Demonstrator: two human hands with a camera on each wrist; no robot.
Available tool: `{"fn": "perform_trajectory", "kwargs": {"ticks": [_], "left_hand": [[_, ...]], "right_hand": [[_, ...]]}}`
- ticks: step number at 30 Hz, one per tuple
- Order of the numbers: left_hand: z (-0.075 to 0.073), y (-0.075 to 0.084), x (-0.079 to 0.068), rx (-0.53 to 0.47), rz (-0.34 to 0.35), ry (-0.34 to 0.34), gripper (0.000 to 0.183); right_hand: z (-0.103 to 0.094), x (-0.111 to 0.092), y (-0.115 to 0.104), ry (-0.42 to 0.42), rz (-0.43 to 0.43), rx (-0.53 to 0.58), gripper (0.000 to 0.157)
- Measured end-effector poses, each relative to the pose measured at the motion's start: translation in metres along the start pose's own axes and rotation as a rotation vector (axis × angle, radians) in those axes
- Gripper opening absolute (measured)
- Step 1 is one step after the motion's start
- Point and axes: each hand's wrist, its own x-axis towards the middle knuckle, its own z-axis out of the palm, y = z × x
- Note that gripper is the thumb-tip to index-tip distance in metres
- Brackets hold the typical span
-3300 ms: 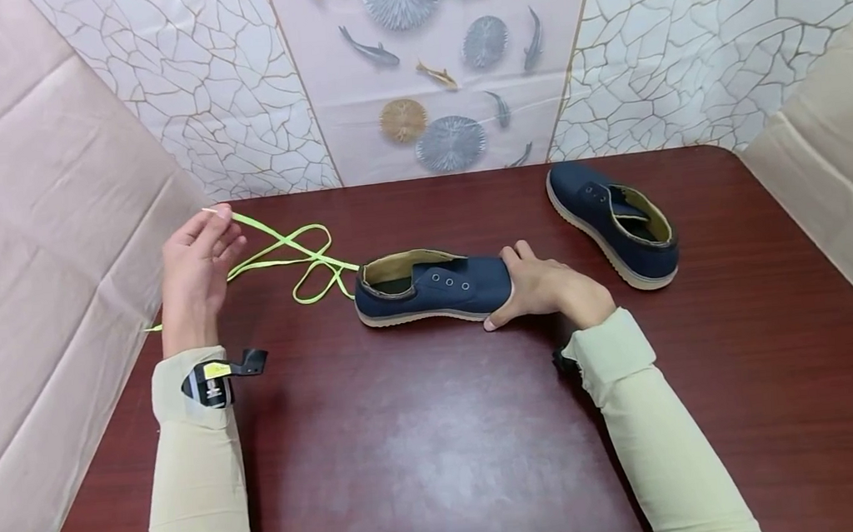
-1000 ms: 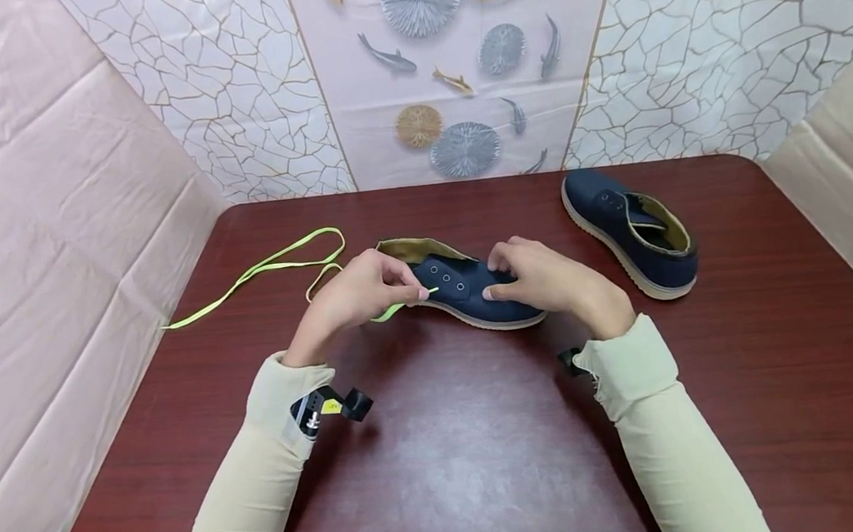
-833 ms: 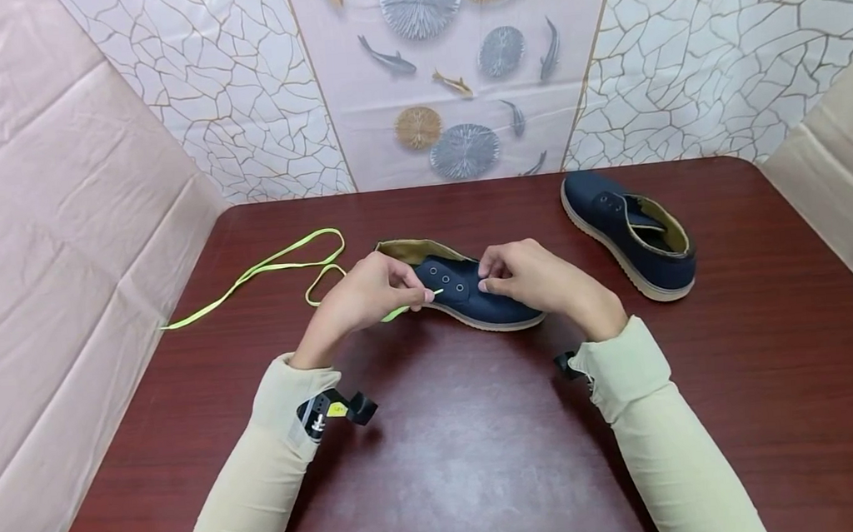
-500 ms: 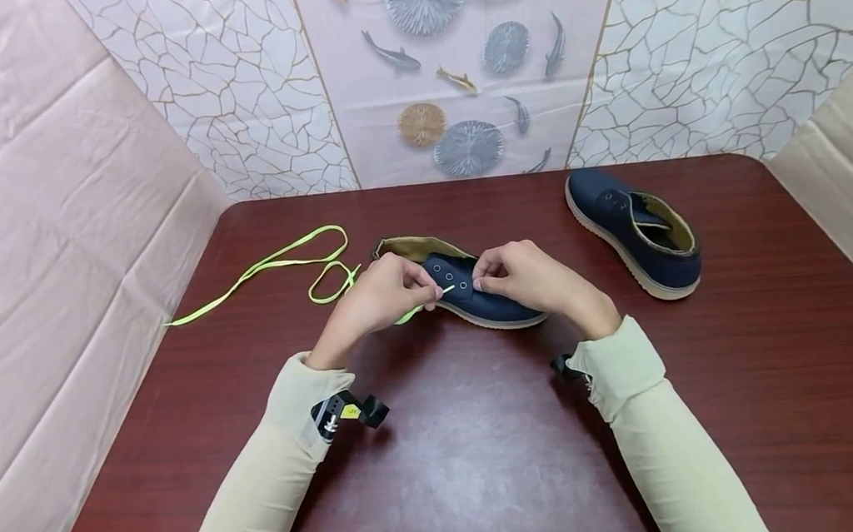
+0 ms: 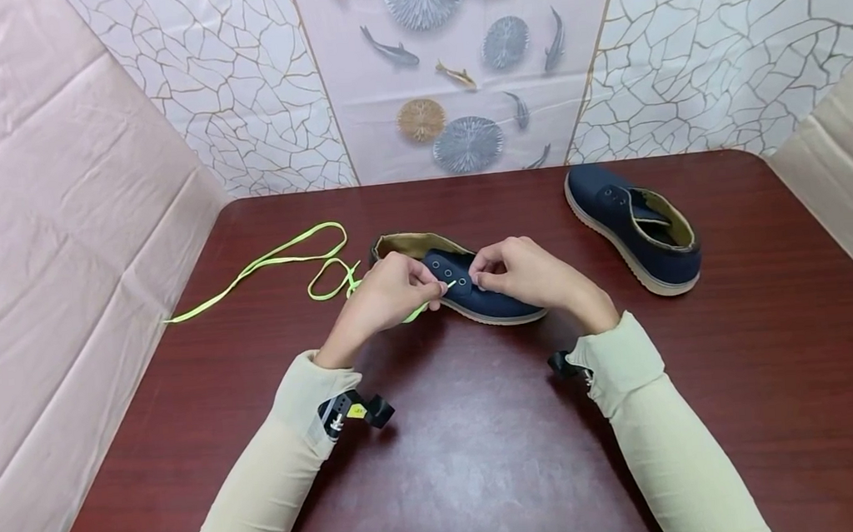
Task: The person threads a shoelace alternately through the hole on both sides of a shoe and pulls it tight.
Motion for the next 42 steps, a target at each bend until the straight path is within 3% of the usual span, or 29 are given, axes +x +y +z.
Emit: {"fn": "perform_trajectory", "kwargs": {"ticks": [18,42], "left_hand": [[0.012,0.002,0.003,0.015,0.010,0.047,0.026],[0.012,0.002,0.006,0.048,0.030,0.021,0.023]], "right_hand": [[0.001,-0.001,0.001,-0.005,-0.014,-0.002,0.010],[-0.002,0.000,-0.001,-0.017,-0.053,-0.016,0.011]]}}
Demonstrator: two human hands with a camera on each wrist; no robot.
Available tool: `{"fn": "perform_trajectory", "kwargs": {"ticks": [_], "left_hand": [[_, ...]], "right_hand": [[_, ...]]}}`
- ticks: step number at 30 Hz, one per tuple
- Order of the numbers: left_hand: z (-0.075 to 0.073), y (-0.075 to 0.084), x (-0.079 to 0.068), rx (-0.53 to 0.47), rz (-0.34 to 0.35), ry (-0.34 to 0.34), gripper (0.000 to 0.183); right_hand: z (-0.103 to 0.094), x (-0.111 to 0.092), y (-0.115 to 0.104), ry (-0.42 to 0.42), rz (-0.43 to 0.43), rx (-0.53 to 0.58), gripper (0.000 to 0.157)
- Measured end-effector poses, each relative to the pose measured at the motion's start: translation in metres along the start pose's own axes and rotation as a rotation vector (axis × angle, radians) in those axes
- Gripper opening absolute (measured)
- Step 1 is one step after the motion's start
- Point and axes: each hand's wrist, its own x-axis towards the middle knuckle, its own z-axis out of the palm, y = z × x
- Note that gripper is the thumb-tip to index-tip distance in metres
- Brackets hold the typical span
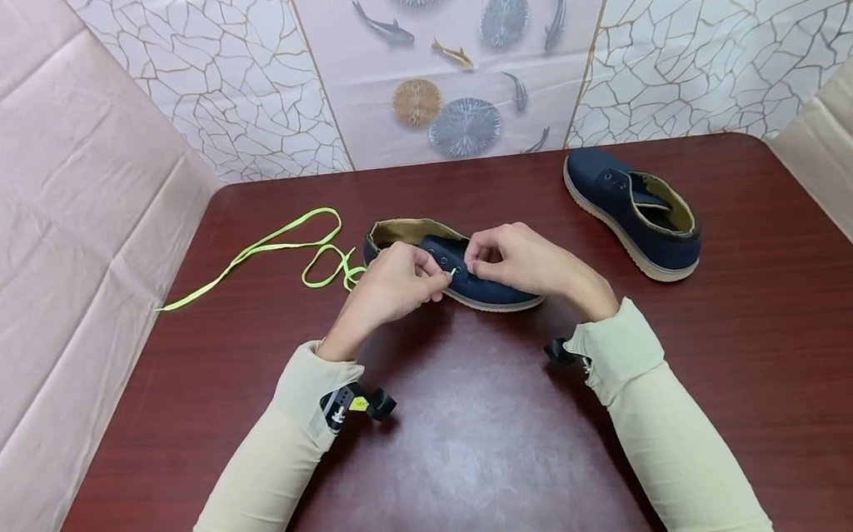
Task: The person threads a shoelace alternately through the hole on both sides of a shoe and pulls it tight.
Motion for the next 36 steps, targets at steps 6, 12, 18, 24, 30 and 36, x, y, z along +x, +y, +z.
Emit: {"fn": "perform_trajectory", "kwargs": {"ticks": [6,12,18,24,30,36], "left_hand": [[0.001,0.001,0.000,0.013,0.005,-0.008,0.023],[0.005,0.003,0.001,-0.019,-0.017,0.029,0.022],[0.012,0.006,0.001,-0.061,-0.029,0.073,0.021],[0.018,0.007,0.000,-0.058,-0.009,0.139,0.027],[0.020,0.008,-0.001,-0.063,0.001,0.162,0.025],[0.021,0.008,-0.002,-0.056,0.012,0.173,0.026]], "right_hand": [[-0.001,0.000,-0.003,-0.004,-0.006,0.002,0.010],[-0.003,0.000,-0.002,-0.005,-0.013,0.002,0.009],[-0.003,-0.001,0.000,0.005,-0.054,-0.005,0.008],[-0.003,-0.001,0.001,0.037,-0.052,-0.005,0.011],[0.001,0.002,0.002,0.054,0.016,0.031,0.014],[0.004,0.002,0.004,0.019,0.079,0.049,0.020]]}}
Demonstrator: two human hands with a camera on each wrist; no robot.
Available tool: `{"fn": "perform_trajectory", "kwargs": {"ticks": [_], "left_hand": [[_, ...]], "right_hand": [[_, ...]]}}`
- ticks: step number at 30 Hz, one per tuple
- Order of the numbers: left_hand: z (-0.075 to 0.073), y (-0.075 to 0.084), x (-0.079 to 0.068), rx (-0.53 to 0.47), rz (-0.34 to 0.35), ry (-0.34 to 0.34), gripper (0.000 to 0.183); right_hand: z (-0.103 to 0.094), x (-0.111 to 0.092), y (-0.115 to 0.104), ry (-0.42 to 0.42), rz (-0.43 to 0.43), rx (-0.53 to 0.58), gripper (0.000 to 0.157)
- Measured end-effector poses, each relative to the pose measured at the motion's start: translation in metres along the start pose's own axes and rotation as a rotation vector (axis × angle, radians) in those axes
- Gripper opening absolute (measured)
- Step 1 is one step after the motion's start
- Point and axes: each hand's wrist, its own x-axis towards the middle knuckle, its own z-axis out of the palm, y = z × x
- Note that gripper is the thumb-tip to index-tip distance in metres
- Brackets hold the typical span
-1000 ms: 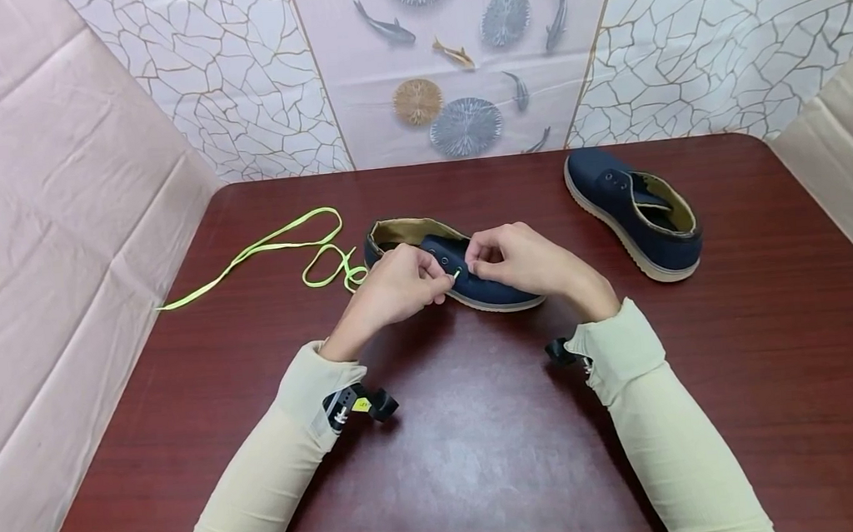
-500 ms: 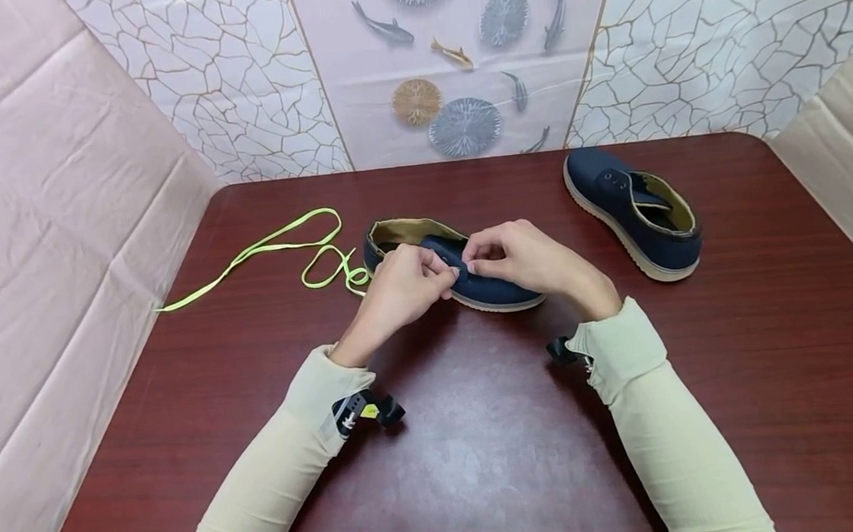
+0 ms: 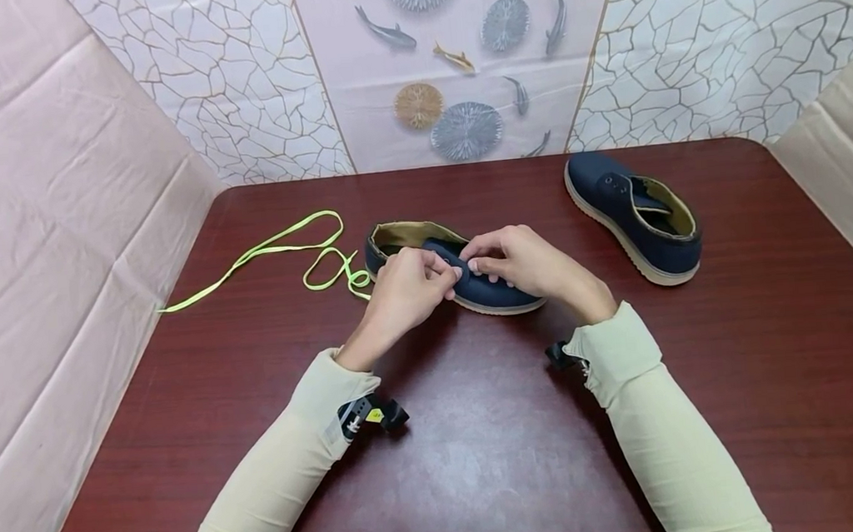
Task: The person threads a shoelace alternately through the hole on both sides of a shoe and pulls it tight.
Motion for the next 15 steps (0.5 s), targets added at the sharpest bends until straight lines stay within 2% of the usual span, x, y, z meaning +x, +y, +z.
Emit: {"fn": "perform_trajectory", "kwargs": {"ticks": [15], "left_hand": [[-0.001,-0.001,0.001,-0.034,0.001,0.004,0.026]], "right_hand": [[0.004,0.003,0.011,-0.015,-0.004,0.133,0.018]]}}
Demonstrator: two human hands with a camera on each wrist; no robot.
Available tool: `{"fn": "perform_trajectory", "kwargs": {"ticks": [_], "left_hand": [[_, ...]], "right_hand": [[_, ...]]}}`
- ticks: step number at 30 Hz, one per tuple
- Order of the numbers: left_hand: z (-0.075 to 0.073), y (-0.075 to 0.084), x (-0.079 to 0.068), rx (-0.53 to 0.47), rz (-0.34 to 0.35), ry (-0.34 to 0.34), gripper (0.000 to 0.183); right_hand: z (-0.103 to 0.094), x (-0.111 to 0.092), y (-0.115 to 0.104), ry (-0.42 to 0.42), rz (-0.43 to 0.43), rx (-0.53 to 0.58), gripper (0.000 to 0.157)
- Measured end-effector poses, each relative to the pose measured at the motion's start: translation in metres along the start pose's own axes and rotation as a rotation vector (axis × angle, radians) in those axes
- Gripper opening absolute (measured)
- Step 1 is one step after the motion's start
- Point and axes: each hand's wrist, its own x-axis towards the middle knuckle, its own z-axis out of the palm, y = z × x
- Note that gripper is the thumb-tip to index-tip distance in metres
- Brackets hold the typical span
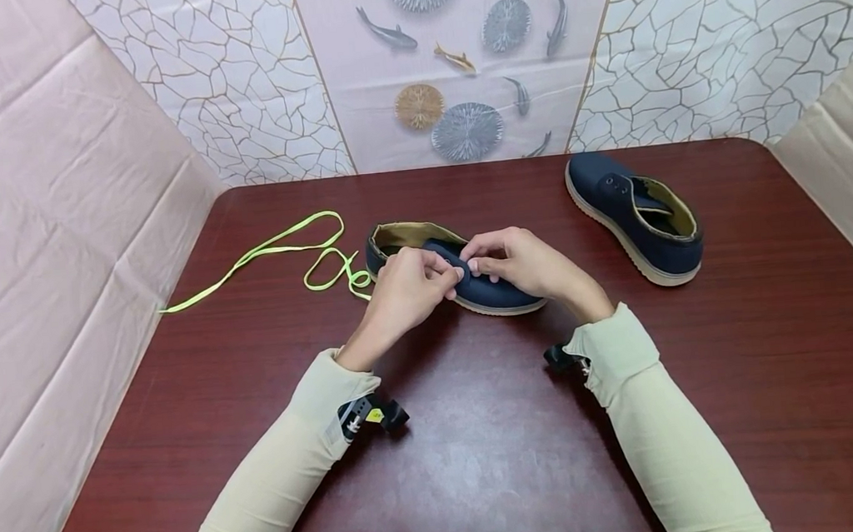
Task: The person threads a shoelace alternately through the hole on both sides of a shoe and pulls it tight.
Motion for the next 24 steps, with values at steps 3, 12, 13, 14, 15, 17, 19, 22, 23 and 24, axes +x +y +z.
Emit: {"fn": "perform_trajectory", "kwargs": {"ticks": [3,12,13,14,15,17,19,22,23,24], "left_hand": [[-0.001,0.000,0.000,0.001,0.002,0.007,0.024],[-0.011,-0.005,0.003,0.020,0.042,0.042,0.018],[-0.014,-0.006,0.004,0.022,0.053,0.060,0.017],[-0.017,-0.007,0.005,0.019,0.062,0.081,0.016],[-0.020,-0.008,0.006,0.015,0.069,0.104,0.015],[-0.025,-0.009,0.007,0.014,0.072,0.151,0.013],[-0.028,-0.011,0.008,0.019,0.065,0.173,0.011],[-0.029,-0.015,0.009,0.052,0.044,0.143,0.016],[-0.029,-0.016,0.009,0.072,0.040,0.121,0.020],[-0.029,-0.017,0.010,0.088,0.036,0.093,0.022]], "right_hand": [[0.000,0.000,0.001,0.001,0.007,0.020,0.016],[-0.001,0.001,0.002,-0.015,-0.002,0.061,0.015],[-0.001,0.001,0.002,-0.014,-0.007,0.054,0.015],[-0.001,0.001,0.001,-0.013,-0.010,0.045,0.015],[-0.001,0.002,0.001,-0.010,-0.012,0.039,0.014],[-0.001,0.002,0.000,0.000,-0.005,0.020,0.013],[-0.001,0.002,0.000,0.008,0.004,-0.001,0.012],[0.000,0.002,0.001,0.013,0.015,-0.021,0.012],[0.000,0.001,0.001,0.014,0.018,-0.028,0.012],[0.000,0.001,0.002,0.015,0.019,-0.035,0.012]]}}
